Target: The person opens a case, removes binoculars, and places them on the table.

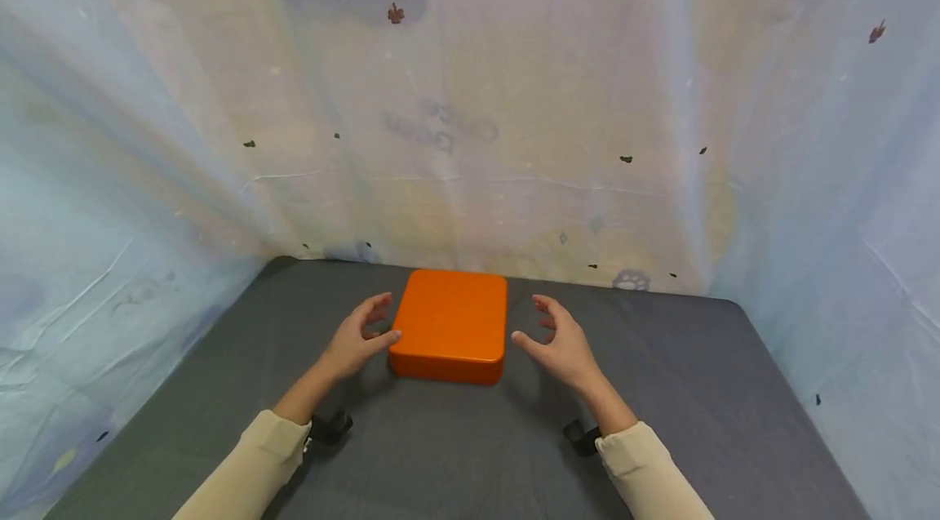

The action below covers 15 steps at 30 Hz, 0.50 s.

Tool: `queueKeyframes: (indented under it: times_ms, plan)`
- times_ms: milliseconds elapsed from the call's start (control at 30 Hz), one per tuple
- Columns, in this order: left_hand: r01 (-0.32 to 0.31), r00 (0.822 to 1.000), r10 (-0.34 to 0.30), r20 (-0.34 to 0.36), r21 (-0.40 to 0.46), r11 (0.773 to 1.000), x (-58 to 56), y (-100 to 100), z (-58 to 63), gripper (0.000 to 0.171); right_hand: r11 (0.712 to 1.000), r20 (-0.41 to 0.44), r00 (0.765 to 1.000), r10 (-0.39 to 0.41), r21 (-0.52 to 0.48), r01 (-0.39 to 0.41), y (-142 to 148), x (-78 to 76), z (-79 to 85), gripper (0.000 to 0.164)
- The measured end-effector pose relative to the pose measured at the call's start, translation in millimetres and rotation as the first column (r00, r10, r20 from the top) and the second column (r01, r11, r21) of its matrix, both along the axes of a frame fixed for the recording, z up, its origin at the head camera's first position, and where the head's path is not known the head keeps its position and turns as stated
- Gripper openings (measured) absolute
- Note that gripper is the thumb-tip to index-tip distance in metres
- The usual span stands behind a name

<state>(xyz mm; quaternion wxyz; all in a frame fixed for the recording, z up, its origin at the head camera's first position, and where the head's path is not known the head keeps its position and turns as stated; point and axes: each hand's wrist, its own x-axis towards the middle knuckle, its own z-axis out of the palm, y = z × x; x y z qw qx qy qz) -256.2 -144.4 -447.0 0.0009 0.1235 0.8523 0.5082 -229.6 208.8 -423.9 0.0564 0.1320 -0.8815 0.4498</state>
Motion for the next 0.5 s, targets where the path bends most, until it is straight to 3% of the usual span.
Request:
queueKeyframes:
  times_ms: [233,500]
  plan:
    - [0.02,1.0,-0.02,-0.003,-0.011,1.0,-1.1,-1,-14.5,0.084,0.998,0.066,0.996,0.052,-0.04,-0.049,-12,-3.2,-12.6,0.073]
    - [0.019,0.999,-0.018,0.051,-0.027,0.999,-3.1,-4,-22.8,0.091,0.995,0.177,0.98,0.09,-0.058,-0.081,-23,-5.6,-21.9,0.082]
